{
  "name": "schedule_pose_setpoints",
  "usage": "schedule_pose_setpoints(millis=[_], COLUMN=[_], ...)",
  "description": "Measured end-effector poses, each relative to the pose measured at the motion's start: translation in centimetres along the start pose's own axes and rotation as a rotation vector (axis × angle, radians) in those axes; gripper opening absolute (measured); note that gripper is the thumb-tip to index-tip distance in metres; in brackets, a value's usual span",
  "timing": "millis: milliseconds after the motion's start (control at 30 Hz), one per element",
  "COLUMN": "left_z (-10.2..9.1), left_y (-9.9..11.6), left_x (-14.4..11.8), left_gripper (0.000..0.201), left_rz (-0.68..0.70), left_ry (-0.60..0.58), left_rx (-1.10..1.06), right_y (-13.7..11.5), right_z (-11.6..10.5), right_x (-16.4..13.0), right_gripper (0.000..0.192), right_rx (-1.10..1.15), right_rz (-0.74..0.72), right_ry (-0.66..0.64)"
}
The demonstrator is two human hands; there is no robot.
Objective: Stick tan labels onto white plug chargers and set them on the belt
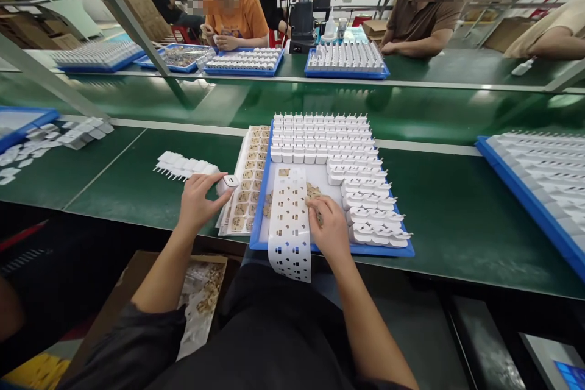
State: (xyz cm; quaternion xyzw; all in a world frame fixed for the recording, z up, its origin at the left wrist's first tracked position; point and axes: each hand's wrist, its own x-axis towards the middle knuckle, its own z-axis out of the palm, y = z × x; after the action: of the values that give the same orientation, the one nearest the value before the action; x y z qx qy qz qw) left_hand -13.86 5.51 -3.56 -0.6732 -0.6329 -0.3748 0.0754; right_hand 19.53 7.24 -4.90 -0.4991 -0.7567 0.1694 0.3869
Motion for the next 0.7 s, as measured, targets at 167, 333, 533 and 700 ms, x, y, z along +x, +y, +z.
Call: schedule_pose_setpoints(millis=[167,333,533,700], left_z=[2.2,2.7,4.1,6.3], left_y=[-4.1,-4.6,1.4,5.7], left_x=[0.6,1.5,3.5,5.4], left_gripper=[0.034,0.050,0.030,0.032], left_rz=[-0.111,-0.140,0.176,0.285], left_ry=[-0.119,-0.087,-0.274,-0.545], left_rx=[0.300,0.318,0.012,0.101], right_y=[-1.1,-2.3,-1.6,-1.3], right_z=[-0.1,2.1,5.7,6.7], right_x=[3.0,9.0,13.4,13.5], right_gripper=[0.023,0.030,0.022,0.022], right_rx=[0.023,-0.224,-0.335,-0.388], right_rz=[-0.023,0.010,0.097,0.116], right_ry=[-0.120,-0.335,-0.417,-0.431])
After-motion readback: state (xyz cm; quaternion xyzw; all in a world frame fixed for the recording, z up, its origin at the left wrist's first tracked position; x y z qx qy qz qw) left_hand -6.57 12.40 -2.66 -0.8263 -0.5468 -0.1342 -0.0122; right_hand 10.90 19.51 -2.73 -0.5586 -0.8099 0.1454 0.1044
